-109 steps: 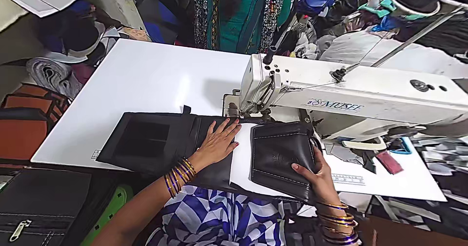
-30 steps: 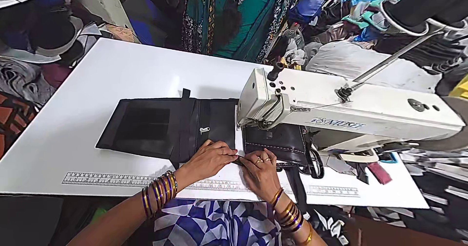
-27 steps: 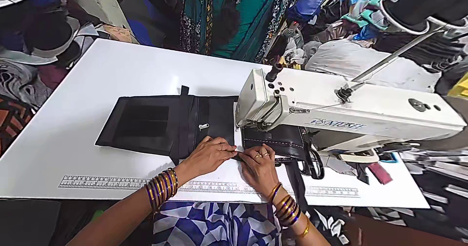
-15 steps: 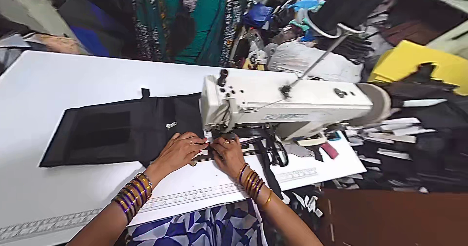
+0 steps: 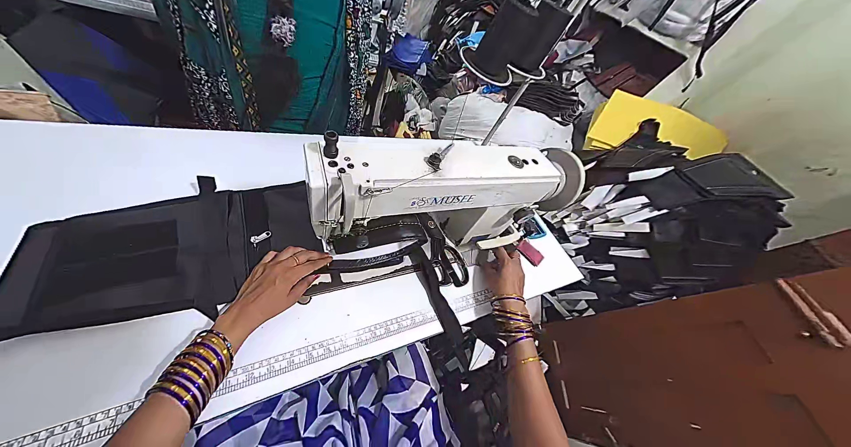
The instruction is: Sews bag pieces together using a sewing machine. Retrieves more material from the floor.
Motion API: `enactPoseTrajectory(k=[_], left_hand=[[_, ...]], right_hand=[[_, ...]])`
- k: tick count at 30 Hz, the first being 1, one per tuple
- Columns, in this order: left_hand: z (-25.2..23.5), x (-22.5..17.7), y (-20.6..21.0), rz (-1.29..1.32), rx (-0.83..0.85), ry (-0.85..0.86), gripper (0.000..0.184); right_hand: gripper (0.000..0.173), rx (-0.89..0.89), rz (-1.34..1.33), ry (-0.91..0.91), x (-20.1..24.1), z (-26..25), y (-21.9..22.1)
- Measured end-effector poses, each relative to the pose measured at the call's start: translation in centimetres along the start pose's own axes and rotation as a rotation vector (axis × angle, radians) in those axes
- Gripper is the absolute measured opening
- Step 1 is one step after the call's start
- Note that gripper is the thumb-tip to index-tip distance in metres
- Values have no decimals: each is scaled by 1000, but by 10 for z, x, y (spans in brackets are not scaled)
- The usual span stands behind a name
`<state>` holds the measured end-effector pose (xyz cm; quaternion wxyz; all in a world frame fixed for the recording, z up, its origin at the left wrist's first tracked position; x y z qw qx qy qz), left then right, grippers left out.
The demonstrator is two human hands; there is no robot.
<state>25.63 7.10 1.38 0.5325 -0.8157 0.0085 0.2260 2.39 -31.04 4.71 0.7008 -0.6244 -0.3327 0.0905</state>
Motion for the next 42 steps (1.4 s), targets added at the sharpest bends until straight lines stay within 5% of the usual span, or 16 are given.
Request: enactPoseTrajectory(k=[7,11,13,17,20,23,24,26,28,29,36,42], left_hand=[[0,-1,-1,11,19,-24,36],[-1,-2,-2,15,23,-23,36],[-1,-3,-2,12,26,-26,36],[0,-4,-1,-2,35,-31,36],[-4,-7,-1,-7,35,-22,33],[-2,-6,-1,-30,47,-29,33],[-1,-6,-2,-34,50,-34,33],[-2,-7,-2,-30,49,-37,33],[-1,-7,-2,-16,44,-41,33],[-1,-7,-2,-8,43,-40,33],[-2,-4,-4,23,45,-8,33],[-2,-3,-8,46,33,5,32]], right_hand=[[35,-162,-285,-15,-18,5,0],[42,-110,-285,204,-13,2,-5],[33,-168,-332,232,-14,-1,-4],[16,-389,-774,128,-28,27,-6],[21,-140,-1048,0,15,74,1],[12,349,-901,-360,102,114,41],[8,322,-764,-535,130,121,51],[14,-48,-451,-919,179,135,59],[16,-369,-244,-1155,207,151,68],[17,-377,-191,-1216,213,158,76],[21,-105,-147,-1220,206,174,101],[30,-145,-56,-1006,219,150,99]])
Point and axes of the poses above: each hand's wrist, its own z-axis away from the middle knuckle, its own y-axis out of the palm, x = y × z, the point moved 6 cm from there along -z, towards the middle knuckle, and after that the axes turned 6 degrees about x, right-handed, at the moved point
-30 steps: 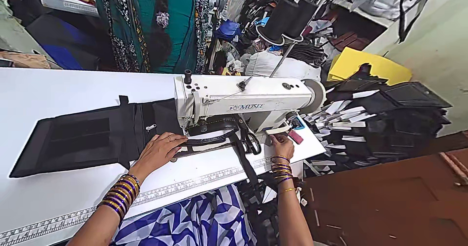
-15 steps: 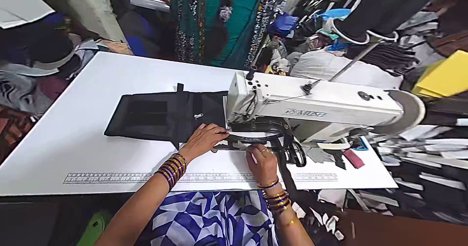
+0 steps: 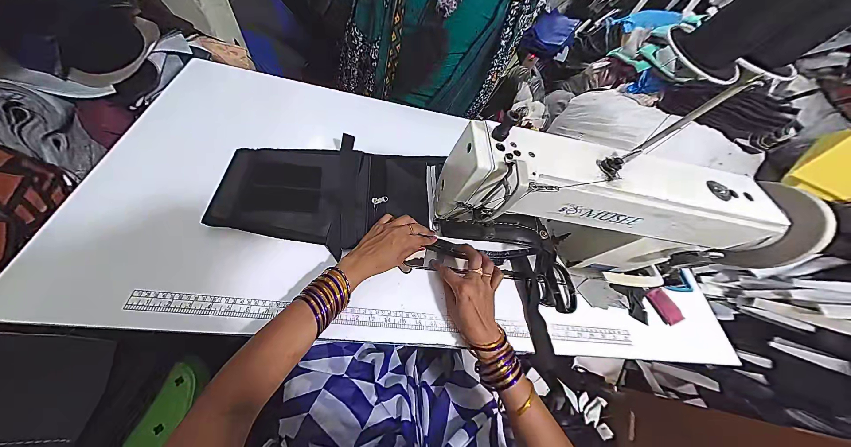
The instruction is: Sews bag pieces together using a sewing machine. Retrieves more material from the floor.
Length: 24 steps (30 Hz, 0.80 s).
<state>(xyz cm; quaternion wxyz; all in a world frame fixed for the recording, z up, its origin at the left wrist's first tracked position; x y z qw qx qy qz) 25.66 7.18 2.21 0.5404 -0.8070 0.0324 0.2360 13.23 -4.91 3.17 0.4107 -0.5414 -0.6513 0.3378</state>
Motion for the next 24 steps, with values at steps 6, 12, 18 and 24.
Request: enactPoseTrajectory(k=[6,12,18,24], left_hand=[[1,3,1,39,7,12,31],[2,6,1,43,-14,19,31],[0,4,-1,41,-14,30,31],[1,5,0,17,-10,34,31]], right_hand=[[33,23,9,23,-16,-6,5],[15,-90,-63,-16,-14,-5,1],[18,-118,-54,-47,-11,-11,1],[15,-90,-63,-32,-8,-11,8]])
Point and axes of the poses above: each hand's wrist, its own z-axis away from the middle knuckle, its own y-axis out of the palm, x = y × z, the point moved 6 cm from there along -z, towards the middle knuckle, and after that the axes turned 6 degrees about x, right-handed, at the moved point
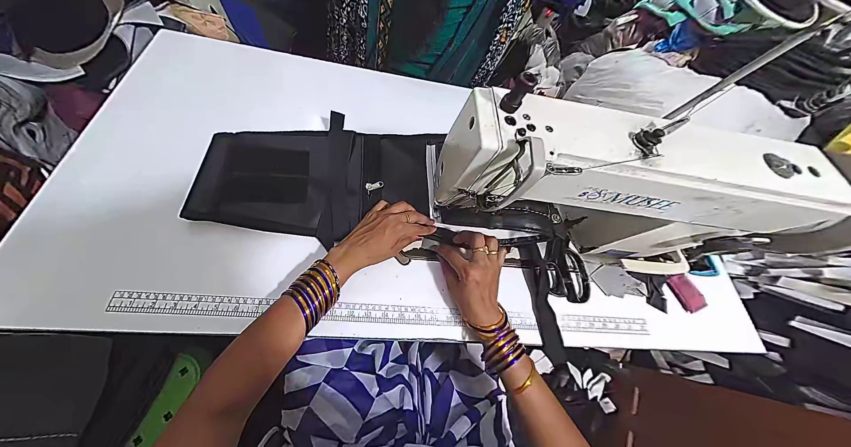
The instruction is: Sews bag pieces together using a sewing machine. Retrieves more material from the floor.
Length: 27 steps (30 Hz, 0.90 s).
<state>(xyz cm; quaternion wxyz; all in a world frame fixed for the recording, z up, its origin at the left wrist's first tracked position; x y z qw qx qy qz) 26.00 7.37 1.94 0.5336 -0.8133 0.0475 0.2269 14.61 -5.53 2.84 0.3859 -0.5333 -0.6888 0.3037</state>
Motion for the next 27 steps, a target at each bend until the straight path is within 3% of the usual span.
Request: enactPoseTrajectory(k=[10,14,19,22,25,27], left_hand=[[0,-2,-2,1,38,5,30],[-1,1,0,-15,39,14,28],[-4,10,1,-29,-4,-11,28],[-10,14,-1,-49,-23,-20,28],[-14,16,-5,-47,-41,-37,26],[-18,19,-7,-30,-45,-56,27]], right_hand=[[13,9,229,69,7,-6,4],[13,-12,95,162,-6,-4,-8],[23,-56,111,402,-97,16,-97],[29,18,211,627,-167,37,-147],[33,96,265,732,-201,48,-162],[35,82,336,686,-201,51,-157]])
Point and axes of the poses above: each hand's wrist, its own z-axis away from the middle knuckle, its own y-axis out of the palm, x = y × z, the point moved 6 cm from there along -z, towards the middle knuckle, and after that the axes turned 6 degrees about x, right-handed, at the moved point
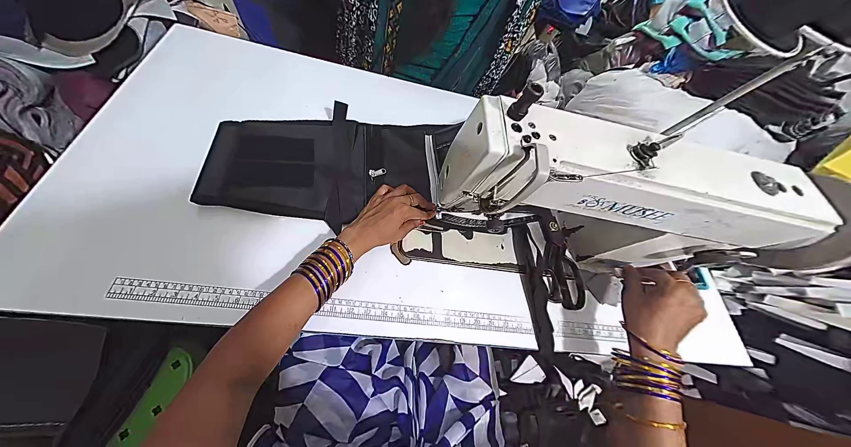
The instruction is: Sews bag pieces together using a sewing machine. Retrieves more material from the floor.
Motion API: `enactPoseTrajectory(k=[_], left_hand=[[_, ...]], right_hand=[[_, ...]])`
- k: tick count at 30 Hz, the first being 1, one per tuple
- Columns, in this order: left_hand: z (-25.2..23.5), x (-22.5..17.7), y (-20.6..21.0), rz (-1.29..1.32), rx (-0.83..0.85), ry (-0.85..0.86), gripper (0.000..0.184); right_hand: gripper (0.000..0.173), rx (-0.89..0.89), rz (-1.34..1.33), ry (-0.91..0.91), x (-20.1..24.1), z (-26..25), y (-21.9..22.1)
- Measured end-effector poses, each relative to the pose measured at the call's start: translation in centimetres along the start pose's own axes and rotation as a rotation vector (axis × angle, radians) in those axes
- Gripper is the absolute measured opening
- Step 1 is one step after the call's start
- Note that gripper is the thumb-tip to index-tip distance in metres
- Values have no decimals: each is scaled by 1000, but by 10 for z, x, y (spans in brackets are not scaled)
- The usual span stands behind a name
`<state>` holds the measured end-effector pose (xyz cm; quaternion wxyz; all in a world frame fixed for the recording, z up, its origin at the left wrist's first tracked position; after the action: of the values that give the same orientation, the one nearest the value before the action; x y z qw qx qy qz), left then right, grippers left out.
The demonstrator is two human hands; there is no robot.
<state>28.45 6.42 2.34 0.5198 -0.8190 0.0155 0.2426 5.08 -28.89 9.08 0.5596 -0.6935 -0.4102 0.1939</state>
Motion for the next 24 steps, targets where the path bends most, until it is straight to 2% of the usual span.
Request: enactPoseTrajectory(k=[4,10,15,18,20,24], left_hand=[[-5,6,0,3,22,-13,26],[4,-4,0,-15,58,19,28],[7,-1,4,-22,68,43,31],[4,3,4,-46,36,31,32],[3,4,3,-49,22,3,31],[-4,9,5,-90,21,-40,31]], right_hand=[[36,-98,129,0,11,14,15],[37,-44,79,60,12,19,23],[32,-34,45,-121,8,18,4],[24,-14,-33,-304,37,37,-3],[24,78,-115,-344,60,50,8],[46,349,-95,-125,64,46,35]])
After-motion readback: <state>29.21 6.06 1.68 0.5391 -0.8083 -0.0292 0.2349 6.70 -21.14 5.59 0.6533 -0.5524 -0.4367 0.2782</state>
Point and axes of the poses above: each hand's wrist, its own z-axis away from the middle knuckle, its own y-axis out of the palm, x = y × z, the point moved 6 cm from there along -z, towards the middle knuckle, and after that the axes turned 6 degrees about x, right-handed, at the moved point
